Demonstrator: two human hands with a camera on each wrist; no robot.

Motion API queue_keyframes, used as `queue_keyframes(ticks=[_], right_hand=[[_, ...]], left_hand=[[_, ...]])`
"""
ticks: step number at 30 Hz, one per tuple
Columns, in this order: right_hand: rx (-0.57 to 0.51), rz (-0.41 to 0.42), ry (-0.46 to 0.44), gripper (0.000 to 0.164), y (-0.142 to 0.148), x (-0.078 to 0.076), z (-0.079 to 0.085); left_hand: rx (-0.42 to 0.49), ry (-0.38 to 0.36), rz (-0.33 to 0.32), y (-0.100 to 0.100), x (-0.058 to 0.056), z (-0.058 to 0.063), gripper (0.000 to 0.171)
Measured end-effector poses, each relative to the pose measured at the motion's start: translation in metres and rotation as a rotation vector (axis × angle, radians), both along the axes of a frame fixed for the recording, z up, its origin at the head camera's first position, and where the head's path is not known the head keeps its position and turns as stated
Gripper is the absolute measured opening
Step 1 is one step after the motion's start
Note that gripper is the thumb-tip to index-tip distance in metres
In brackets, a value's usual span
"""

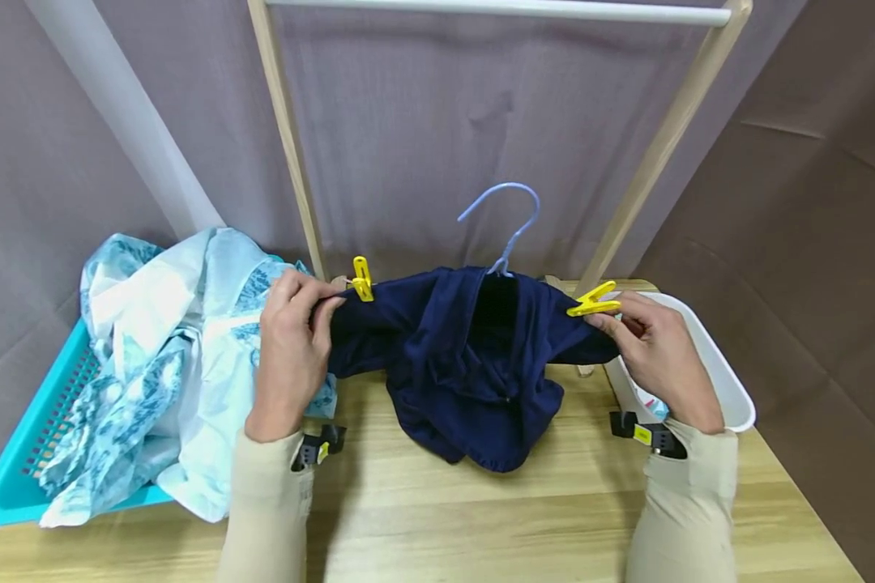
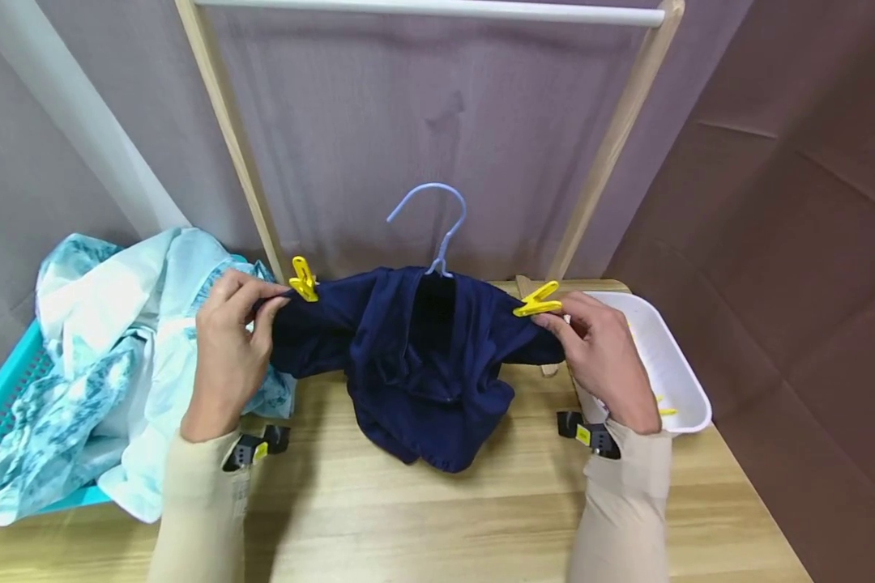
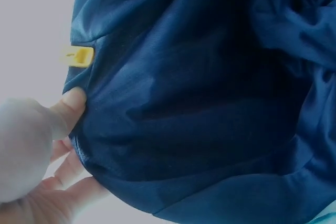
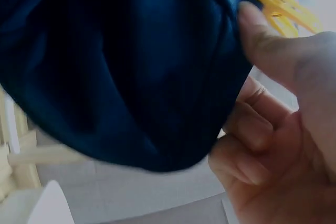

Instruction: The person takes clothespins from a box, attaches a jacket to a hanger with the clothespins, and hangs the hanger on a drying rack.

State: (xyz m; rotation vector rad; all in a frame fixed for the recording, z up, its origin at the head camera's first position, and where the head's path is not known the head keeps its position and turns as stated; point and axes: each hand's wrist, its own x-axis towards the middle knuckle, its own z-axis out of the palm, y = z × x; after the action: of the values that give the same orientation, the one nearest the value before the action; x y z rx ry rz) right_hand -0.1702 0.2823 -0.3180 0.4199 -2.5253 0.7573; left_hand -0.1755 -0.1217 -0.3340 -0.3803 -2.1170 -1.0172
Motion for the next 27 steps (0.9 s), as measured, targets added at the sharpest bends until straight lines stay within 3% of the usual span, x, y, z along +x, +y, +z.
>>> queue_keyframes(ticks=[4,8,12,16,20,23,27], right_hand=[[-0.046,-0.049,-0.009,0.006,0.005,0.002,0.002],[-0.083,-0.103,-0.041,0.012,0.012,0.006,0.005],[-0.119,-0.135,-0.086,0.015,0.018,0.009,0.006],[-0.134,-0.158,-0.12,0.017,0.024,0.012,0.006],[-0.146,-0.157,-0.133,0.018,0.029,0.013,0.006],[-0.161,-0.156,-0.14,0.018,0.033,0.013,0.004],[-0.179,-0.176,-0.189,0.02,0.037,0.015,0.003]], left_hand=[[-0.037,-0.068,0.004,0.008,0.001,-0.002,0.023],[-0.104,-0.182,0.031,0.022,0.006,0.001,0.049],[-0.219,-0.416,0.046,0.044,0.021,0.002,0.074],[-0.434,-0.679,-0.063,0.075,0.032,-0.009,0.1],[-0.663,-0.881,-0.173,0.104,0.026,-0.033,0.132],[-0.764,-0.935,-0.181,0.116,0.017,-0.054,0.141],[-0.743,-0.844,-0.198,0.114,0.005,-0.073,0.122]])
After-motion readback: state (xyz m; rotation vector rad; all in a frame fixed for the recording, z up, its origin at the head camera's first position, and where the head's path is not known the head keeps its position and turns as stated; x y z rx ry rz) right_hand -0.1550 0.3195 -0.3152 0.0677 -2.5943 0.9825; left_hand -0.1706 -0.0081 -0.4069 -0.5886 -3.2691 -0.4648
